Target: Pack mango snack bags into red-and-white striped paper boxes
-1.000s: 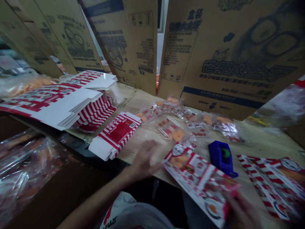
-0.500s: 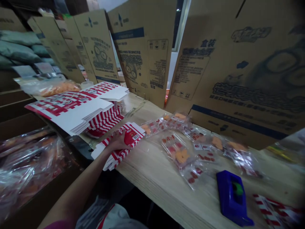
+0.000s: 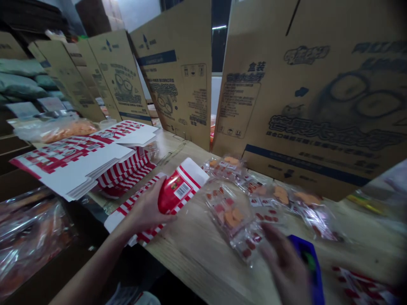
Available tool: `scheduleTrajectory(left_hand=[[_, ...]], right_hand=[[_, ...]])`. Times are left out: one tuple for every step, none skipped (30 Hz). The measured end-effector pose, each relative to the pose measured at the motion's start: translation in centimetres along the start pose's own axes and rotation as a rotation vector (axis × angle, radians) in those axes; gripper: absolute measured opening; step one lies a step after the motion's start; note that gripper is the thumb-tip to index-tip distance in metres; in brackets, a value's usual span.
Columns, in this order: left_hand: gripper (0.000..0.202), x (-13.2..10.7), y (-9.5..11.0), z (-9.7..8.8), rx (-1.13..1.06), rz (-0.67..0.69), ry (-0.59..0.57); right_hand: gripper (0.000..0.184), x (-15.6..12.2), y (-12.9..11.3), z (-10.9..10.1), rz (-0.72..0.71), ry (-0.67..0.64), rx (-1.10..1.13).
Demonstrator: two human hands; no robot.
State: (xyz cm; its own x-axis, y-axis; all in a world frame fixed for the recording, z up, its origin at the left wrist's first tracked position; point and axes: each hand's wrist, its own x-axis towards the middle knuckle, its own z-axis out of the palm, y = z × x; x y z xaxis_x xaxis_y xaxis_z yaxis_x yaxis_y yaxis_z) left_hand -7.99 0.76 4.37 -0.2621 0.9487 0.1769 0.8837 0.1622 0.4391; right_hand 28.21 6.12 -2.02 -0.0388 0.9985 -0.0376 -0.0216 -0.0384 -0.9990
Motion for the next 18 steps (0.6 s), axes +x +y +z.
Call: scheduleTrajectory(left_hand=[[0.113, -0.5, 1.3, 0.7, -0.059, 0.011, -0.023], [0.114, -1.1, 2.4, 1.6, -0.117, 0.019, -0.047], [0.115, -1.6, 3.3, 2.5, -0.173, 0.029, -0.068], [0.115, -2.0, 4.1, 3.5, -0.226, 0.040, -0.080], [0.115, -2.4, 4.6, 4.4, -0.277, 0.048, -0.083], [0.114, -2.7, 5.0, 5.2, -0.326, 0.053, -0.078], [0.113, -3.0, 5.3, 5.9, -0.369, 0.053, -0.070], [0.114, -3.2, 5.5, 6.5, -0.406, 0.047, -0.063], [0.115, -3.4, 5.6, 7.1, -0.437, 0.039, -0.059], [0.116, -3.6, 5.7, 7.6, -0.459, 0.030, -0.060], [0.118, -3.7, 5.7, 8.0, -0.469, 0.026, -0.065], [0.118, -3.9, 5.8, 8.5, -0.472, 0.023, -0.066], [0.118, -4.0, 5.8, 8.9, -0.469, 0.020, -0.064], [0.118, -4.1, 5.9, 9.3, -0.464, 0.017, -0.056], [0.118, -4.1, 6.0, 9.6, -0.457, 0.013, -0.044], [0.117, -4.1, 6.1, 9.9, -0.451, 0.010, -0.030], [0.117, -4.2, 6.2, 10.2, -0.444, 0.012, -0.016], [0.117, -4.2, 6.4, 10.4, -0.440, 0.019, -0.003]], right_hand=[[0.056, 0.5, 0.5, 2.5, 0.017, -0.132, 0.035], [0.060, 1.0, 1.0, 4.9, 0.021, -0.277, 0.120], [0.063, 1.3, 1.5, 7.2, 0.029, -0.376, 0.203], [0.064, 1.4, 1.9, 9.0, 0.029, -0.463, 0.260], [0.062, 1.4, 2.2, 10.5, 0.026, -0.521, 0.306], [0.059, 1.3, 2.4, 11.4, 0.025, -0.546, 0.327], [0.056, 1.1, 2.6, 11.9, 0.026, -0.551, 0.331], [0.052, 0.8, 2.7, 12.0, 0.032, -0.538, 0.325], [0.050, 0.6, 2.8, 11.9, 0.046, -0.516, 0.313], [0.050, 0.4, 2.9, 11.5, 0.060, -0.494, 0.303], [0.052, 0.3, 3.0, 11.1, 0.075, -0.480, 0.294], [0.053, 0.2, 3.0, 10.6, 0.090, -0.470, 0.285], [0.055, 0.3, 3.1, 10.3, 0.099, -0.457, 0.275], [0.056, 0.4, 3.1, 10.0, 0.101, -0.441, 0.263], [0.057, 0.5, 3.1, 9.8, 0.099, -0.424, 0.248], [0.056, 0.6, 3.0, 9.7, 0.093, -0.405, 0.233], [0.056, 0.7, 3.0, 9.7, 0.093, -0.395, 0.220], [0.054, 0.7, 3.0, 9.7, 0.093, -0.387, 0.217]])
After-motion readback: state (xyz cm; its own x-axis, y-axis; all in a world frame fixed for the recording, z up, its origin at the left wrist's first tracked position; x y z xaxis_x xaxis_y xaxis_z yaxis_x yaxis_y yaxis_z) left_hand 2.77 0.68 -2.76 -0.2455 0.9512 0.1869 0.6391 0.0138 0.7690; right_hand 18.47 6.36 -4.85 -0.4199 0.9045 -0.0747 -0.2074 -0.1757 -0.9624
